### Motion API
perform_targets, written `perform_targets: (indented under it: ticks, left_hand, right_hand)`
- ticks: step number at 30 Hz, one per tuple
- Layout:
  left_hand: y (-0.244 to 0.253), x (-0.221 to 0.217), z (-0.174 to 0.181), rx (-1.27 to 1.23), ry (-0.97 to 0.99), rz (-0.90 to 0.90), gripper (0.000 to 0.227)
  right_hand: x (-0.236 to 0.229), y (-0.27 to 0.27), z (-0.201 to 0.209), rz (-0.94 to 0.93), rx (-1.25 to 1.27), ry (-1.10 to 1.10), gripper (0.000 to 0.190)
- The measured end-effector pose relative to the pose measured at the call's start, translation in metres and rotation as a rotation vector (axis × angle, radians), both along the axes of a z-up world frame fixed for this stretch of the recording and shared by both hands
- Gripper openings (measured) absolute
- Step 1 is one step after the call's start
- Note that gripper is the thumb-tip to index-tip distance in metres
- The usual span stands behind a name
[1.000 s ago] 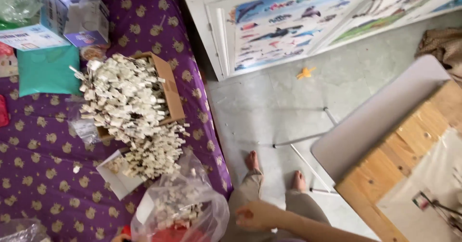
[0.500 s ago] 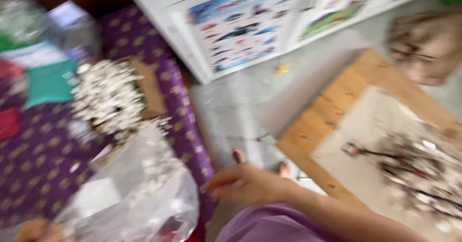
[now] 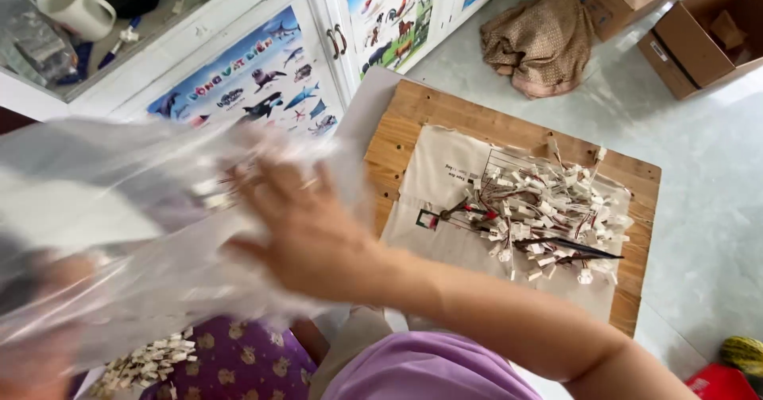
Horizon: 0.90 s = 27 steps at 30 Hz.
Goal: Bundling and organizing wire connectors using black tape on a wooden board.
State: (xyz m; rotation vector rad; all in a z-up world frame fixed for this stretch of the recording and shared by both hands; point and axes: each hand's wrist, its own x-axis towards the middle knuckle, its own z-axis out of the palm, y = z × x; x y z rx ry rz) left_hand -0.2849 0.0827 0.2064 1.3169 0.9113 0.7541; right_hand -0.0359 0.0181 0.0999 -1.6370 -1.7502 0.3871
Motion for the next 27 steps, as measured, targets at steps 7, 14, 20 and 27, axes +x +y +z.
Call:
perform_targets:
  ticks: [7, 14, 20, 27]
  left_hand:
    - [0.027, 0.127, -0.063, 0.036, -0.099, -0.143, 0.051]
    - [0.033, 0.181, -0.079, 0.068, 0.003, -0.212, 0.036]
    - [0.027, 0.193, -0.084, 0.083, 0.004, -0.299, 0.031]
    - [0.049, 0.197, -0.075, 0.153, 0.007, -0.287, 0.030]
  right_hand:
    - [0.119, -0.033, 0.010, -0.288, -0.447, 0.216, 0.053]
    - [0.150, -0.036, -0.106, 0.332, -1.052, -0.227, 0.037]
    - [0.177, -0.013, -0.148, 0.013, -0.882, -0.045, 0.052]
    - [0.160, 0.008, -0.179, 0.298, -1.050, -0.655, 0.139]
